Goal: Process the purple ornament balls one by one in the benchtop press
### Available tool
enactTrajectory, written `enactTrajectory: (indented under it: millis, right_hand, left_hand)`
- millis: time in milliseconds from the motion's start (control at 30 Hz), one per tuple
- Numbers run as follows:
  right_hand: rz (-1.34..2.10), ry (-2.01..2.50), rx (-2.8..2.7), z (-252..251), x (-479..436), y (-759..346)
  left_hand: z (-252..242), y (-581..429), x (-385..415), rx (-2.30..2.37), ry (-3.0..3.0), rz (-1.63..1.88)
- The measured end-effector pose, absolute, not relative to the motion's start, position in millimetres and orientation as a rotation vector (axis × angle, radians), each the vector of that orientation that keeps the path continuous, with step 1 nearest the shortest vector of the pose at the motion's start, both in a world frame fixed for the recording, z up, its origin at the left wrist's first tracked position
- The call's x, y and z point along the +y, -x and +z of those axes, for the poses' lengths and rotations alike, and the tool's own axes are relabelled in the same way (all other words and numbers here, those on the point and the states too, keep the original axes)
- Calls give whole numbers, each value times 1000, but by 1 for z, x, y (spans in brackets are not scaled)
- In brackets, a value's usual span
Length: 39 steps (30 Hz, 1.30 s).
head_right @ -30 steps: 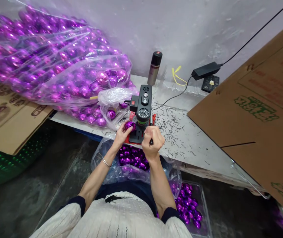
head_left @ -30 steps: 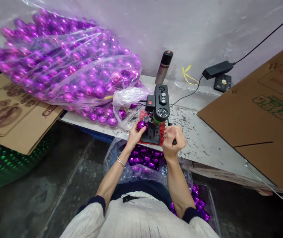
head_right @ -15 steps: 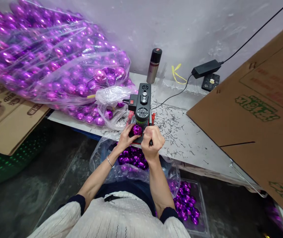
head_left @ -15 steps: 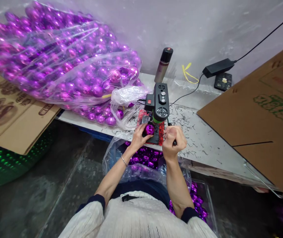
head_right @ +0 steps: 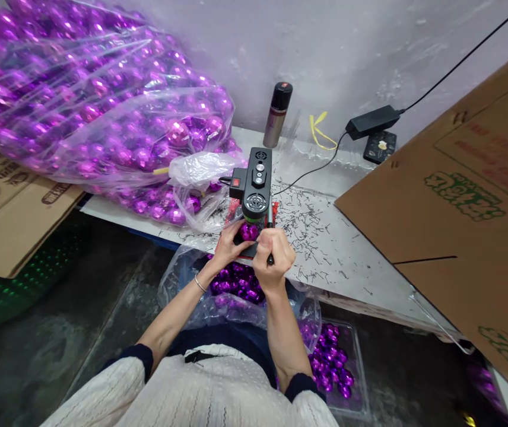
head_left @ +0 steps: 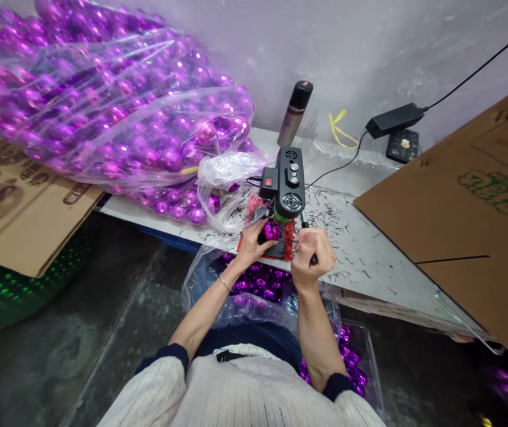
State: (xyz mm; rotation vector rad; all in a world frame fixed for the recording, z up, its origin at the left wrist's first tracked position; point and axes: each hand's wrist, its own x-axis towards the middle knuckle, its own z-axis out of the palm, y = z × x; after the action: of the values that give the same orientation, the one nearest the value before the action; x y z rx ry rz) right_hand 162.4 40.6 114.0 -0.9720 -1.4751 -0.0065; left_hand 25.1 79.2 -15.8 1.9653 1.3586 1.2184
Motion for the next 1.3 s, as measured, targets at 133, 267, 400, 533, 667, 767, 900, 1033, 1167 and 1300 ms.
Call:
enactTrajectory:
  millis: [133,267,400,533,667,767,900,1033,1167,1300]
  right_hand:
    - [-29,947,-1506,106,39,-165]
    - [-52,931,-1532,91,37,-166]
    - [-68,888,-1522,75,38,-163]
    - [-62,872,-1483,64,40,-162]
    - [-65,857,-1456,56,43,-161]
    - [-47,835,-1453,51,44,-162]
    - [-33,816,-1454,43,47,-163]
    - [-23,824,-1457,38,50,-164]
    - [-40,796,-1468,38,53,-164]
    - [-73,770,-1490,36,55,-163]
  left_hand:
    - [-22,-27,77,1370,-1921,1267]
    - [-23,-26,76,1342,-1939,1295]
    - [-23,-26,77,1331,-1949,1303]
    - [-21,-26,76,1343,-1945,1289]
    - [-20,-26,76,1348,-1936,1275]
    - [-20,-27,76,1341,-1937,1299]
    - [-21,-27,77,1356,-1928,1300]
    - [-23,-27,80,1343,-1934,1316]
    - [-26,-27,83,1312,-1946,1337]
    - [-24,-27,84,1310,-1950,1335]
